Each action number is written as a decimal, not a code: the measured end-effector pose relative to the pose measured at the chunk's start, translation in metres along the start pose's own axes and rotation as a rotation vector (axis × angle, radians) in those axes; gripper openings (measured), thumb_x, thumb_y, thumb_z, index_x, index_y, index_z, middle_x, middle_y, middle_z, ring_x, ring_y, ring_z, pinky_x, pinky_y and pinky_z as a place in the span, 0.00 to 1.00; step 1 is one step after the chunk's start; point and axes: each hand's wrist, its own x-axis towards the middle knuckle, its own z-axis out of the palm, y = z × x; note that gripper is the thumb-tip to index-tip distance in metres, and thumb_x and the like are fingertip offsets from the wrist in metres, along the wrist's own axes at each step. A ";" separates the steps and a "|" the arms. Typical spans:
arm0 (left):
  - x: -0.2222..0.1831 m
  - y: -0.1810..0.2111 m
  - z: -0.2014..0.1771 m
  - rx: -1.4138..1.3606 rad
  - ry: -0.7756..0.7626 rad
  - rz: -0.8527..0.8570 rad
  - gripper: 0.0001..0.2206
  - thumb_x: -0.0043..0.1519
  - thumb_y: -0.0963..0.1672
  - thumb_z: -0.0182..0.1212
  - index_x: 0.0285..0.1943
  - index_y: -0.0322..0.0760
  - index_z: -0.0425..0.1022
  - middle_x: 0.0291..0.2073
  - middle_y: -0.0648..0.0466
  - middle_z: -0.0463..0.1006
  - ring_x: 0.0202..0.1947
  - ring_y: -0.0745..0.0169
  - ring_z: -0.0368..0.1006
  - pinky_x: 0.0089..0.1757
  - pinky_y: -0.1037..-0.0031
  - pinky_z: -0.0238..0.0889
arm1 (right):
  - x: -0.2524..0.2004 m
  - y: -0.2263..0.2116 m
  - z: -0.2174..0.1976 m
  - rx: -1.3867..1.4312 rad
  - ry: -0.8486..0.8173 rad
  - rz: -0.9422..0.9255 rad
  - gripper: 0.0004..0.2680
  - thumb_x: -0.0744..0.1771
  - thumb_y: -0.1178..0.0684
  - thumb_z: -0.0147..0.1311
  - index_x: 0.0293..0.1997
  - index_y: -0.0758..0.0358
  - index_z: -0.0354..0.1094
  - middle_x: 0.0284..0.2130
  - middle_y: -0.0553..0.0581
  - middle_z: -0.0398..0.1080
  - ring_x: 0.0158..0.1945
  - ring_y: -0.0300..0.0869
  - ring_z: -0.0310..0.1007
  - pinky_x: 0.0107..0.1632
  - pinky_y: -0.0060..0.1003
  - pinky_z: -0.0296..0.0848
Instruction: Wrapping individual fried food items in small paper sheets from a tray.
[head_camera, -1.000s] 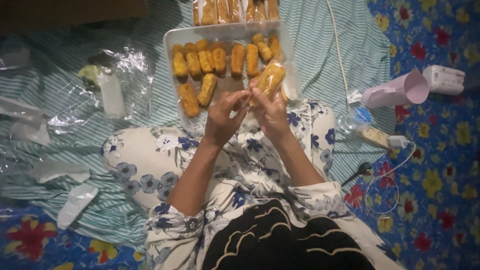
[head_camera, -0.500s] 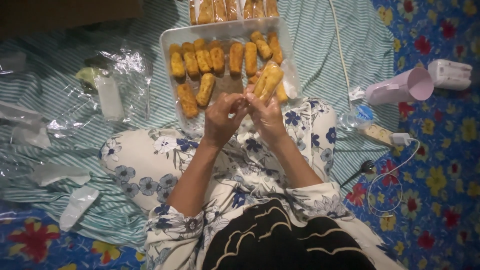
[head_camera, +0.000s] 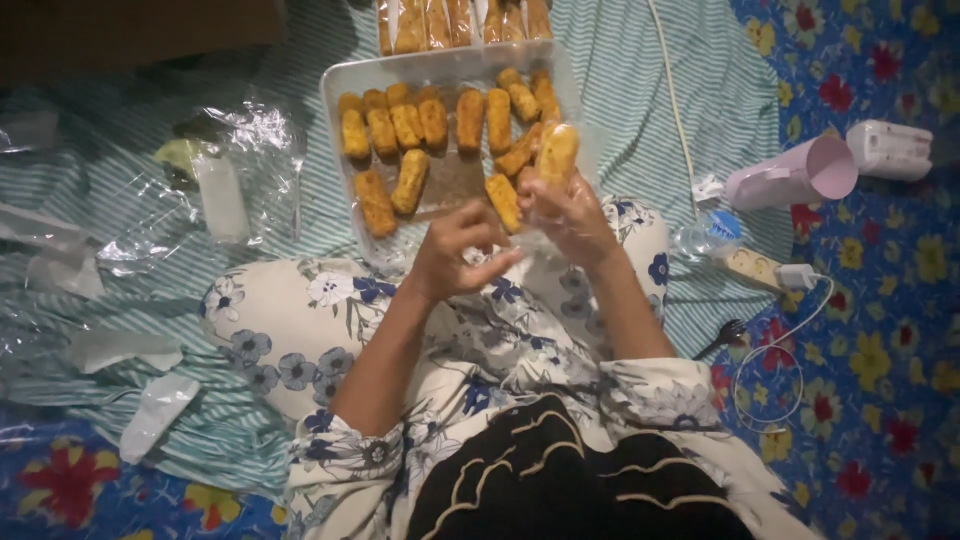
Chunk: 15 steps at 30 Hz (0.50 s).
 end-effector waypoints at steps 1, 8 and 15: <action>-0.002 -0.002 -0.002 -0.110 0.017 -0.064 0.06 0.55 0.44 0.75 0.31 0.40 0.81 0.28 0.52 0.77 0.20 0.59 0.73 0.26 0.71 0.69 | 0.003 0.003 -0.013 -0.061 -0.039 0.025 0.14 0.66 0.60 0.60 0.57 0.58 0.64 0.37 0.58 0.73 0.35 0.46 0.80 0.41 0.49 0.83; -0.007 -0.022 -0.012 -0.084 0.065 -0.387 0.09 0.62 0.47 0.72 0.47 0.44 0.81 0.44 0.54 0.76 0.40 0.59 0.76 0.40 0.73 0.73 | -0.039 -0.052 0.027 -0.848 -0.268 0.259 0.40 0.61 0.44 0.68 0.73 0.80 0.41 0.65 0.87 0.50 0.70 0.71 0.49 0.68 0.59 0.52; -0.006 -0.010 -0.015 -0.283 -0.127 -0.599 0.21 0.62 0.48 0.73 0.63 0.47 0.75 0.53 0.51 0.74 0.51 0.53 0.76 0.44 0.68 0.71 | -0.027 -0.047 0.027 -0.768 -0.634 0.361 0.12 0.63 0.57 0.64 0.48 0.67 0.69 0.22 0.59 0.72 0.24 0.41 0.74 0.32 0.36 0.77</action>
